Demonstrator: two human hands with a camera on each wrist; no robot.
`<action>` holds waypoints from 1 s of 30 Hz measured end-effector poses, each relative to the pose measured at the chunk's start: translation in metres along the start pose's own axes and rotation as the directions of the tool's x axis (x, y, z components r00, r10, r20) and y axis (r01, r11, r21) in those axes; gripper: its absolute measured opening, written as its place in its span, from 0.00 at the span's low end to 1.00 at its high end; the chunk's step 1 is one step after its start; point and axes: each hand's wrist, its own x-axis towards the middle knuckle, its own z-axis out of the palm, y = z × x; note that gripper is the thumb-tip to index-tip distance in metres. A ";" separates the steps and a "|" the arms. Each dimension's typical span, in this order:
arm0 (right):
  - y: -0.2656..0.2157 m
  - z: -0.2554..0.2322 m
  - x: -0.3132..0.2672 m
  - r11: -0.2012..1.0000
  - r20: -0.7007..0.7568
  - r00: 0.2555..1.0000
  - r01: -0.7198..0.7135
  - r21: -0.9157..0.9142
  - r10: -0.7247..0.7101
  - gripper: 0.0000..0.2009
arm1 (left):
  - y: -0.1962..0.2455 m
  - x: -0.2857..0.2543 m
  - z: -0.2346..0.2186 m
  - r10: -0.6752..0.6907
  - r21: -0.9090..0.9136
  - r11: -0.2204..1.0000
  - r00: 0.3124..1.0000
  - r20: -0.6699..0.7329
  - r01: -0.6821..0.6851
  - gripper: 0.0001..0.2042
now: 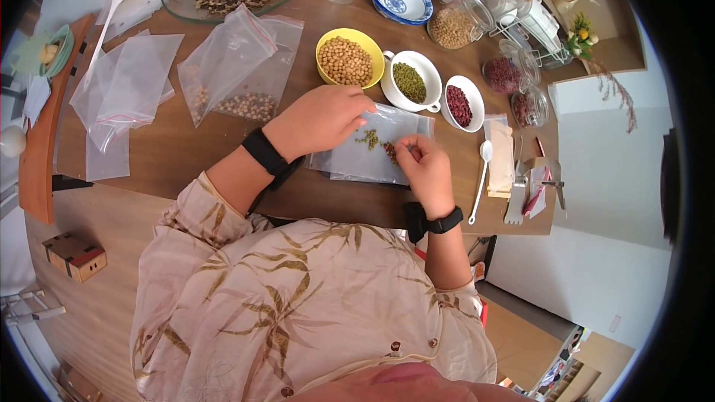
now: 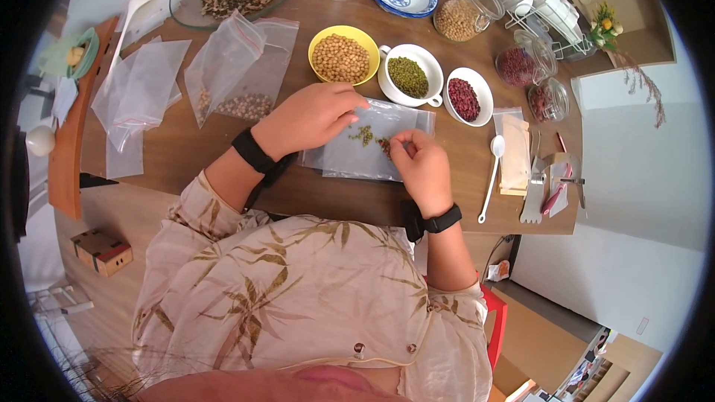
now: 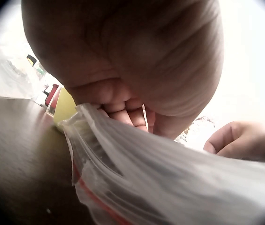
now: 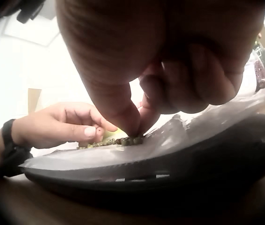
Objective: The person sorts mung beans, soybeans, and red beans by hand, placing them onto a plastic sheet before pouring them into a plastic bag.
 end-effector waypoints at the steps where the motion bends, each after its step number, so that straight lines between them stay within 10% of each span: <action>1: 0.001 -0.002 -0.001 0.998 -0.008 0.999 -0.051 0.034 0.051 0.09 | 0.000 0.000 0.000 0.000 0.003 1.000 1.000 0.004 0.000 0.09; 15: -0.009 0.003 -0.001 0.994 0.004 1.000 0.006 -0.113 -0.005 0.07 | 0.002 0.001 0.000 -0.012 -0.001 1.000 1.000 0.012 0.012 0.09; 21: 0.019 -0.001 0.001 0.969 -0.010 1.000 0.007 0.248 -0.005 0.07 | 0.001 0.000 0.000 -0.014 0.001 1.000 1.000 0.008 0.014 0.09; 24: 0.017 -0.025 0.001 0.673 0.279 0.945 -0.318 0.668 0.170 0.07 | 0.002 0.000 0.000 -0.013 -0.002 1.000 1.000 0.015 0.013 0.09; 26: 0.013 -0.035 -0.002 0.235 0.471 0.882 -0.452 0.861 -0.031 0.07 | 0.002 0.001 0.001 -0.005 -0.004 1.000 1.000 0.013 0.005 0.09; 30: 0.004 -0.036 -0.005 0.048 0.478 0.874 -0.476 0.878 -0.087 0.08 | 0.000 0.000 0.001 -0.005 0.005 1.000 1.000 0.018 0.005 0.10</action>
